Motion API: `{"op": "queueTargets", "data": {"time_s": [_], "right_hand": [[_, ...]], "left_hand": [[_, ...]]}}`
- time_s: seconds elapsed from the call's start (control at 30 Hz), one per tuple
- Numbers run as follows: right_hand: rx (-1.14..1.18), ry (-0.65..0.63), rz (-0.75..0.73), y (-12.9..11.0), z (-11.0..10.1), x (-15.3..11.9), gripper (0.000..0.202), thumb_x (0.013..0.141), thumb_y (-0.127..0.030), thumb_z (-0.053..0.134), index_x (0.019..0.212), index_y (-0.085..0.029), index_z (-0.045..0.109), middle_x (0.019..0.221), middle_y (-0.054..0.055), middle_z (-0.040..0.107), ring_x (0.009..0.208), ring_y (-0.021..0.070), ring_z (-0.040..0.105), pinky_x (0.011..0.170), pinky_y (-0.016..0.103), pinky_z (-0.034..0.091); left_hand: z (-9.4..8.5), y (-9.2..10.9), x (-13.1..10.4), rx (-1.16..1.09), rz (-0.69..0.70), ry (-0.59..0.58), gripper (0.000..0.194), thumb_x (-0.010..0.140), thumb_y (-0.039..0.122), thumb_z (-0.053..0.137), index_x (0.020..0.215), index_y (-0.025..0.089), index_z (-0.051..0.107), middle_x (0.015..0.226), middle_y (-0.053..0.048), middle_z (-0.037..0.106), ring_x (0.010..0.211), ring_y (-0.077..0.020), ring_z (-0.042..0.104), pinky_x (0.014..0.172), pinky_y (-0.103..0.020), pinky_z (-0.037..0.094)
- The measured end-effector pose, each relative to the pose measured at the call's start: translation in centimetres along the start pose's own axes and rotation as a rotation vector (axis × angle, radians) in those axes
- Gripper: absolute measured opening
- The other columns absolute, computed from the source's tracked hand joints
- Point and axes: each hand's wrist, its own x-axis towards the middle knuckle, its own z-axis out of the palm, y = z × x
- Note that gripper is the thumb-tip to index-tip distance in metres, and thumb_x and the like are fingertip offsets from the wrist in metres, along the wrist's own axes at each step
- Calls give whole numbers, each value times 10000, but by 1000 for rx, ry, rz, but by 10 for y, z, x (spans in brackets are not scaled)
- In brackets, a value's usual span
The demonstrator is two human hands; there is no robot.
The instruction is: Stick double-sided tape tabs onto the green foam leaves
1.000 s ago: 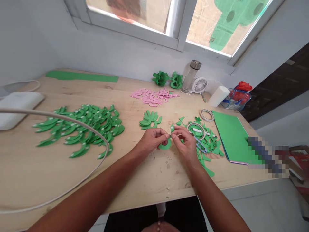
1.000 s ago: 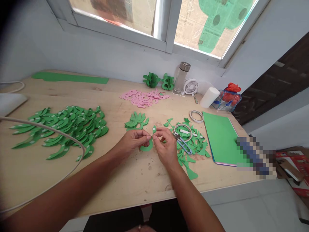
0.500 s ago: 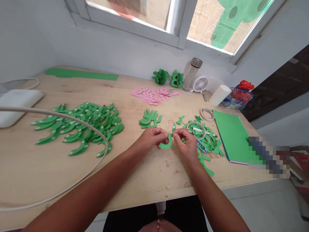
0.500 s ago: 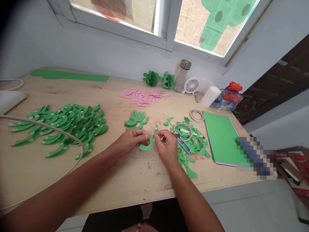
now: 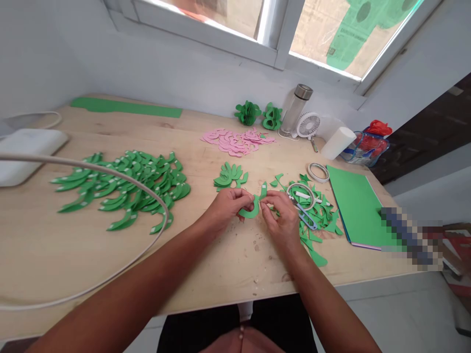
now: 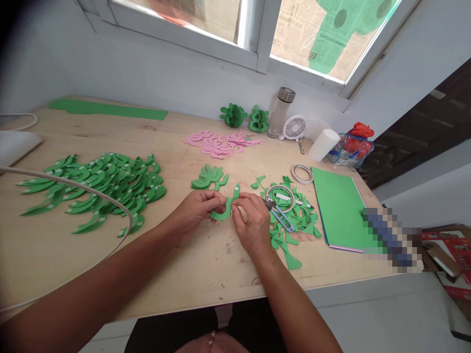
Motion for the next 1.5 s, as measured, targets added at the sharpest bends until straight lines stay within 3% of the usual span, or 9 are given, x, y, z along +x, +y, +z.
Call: {"op": "queueTargets", "data": {"time_s": [0.4,0.6,1.0,1.5], "right_hand": [[-44,16,-38,-1,2,-2,129,861,-160,531,833,-177,656,1019,120,607,981,217,590,819,371,501],[-55,14,-51,1,3,-3,135,865,-182,540,843,-187,672,1086,119,581,889,193,587,798,381,508],[-203,14,-166,2,4,-3,139,865,-179,557,853,-195,695,1036,114,604,866,194,564,762,358,513],[-259,-15,-202,1,3,-4,204,866,-151,531,965,-203,701,1063,121,614,940,220,557,781,382,522]], "left_hand": [[3,4,-3,1,-1,13,129,590,255,635,557,153,565,553,0,567,518,-105,506,400,-184,384],[2,6,-4,-31,5,-4,140,581,256,630,529,153,551,541,3,548,501,-96,484,403,-185,377],[-2,1,0,-97,-33,-35,190,594,290,677,555,146,558,562,5,552,523,-92,491,416,-183,374],[-4,3,-2,-199,-62,-24,221,624,319,719,620,140,589,608,5,554,546,-94,494,449,-198,378]]}}
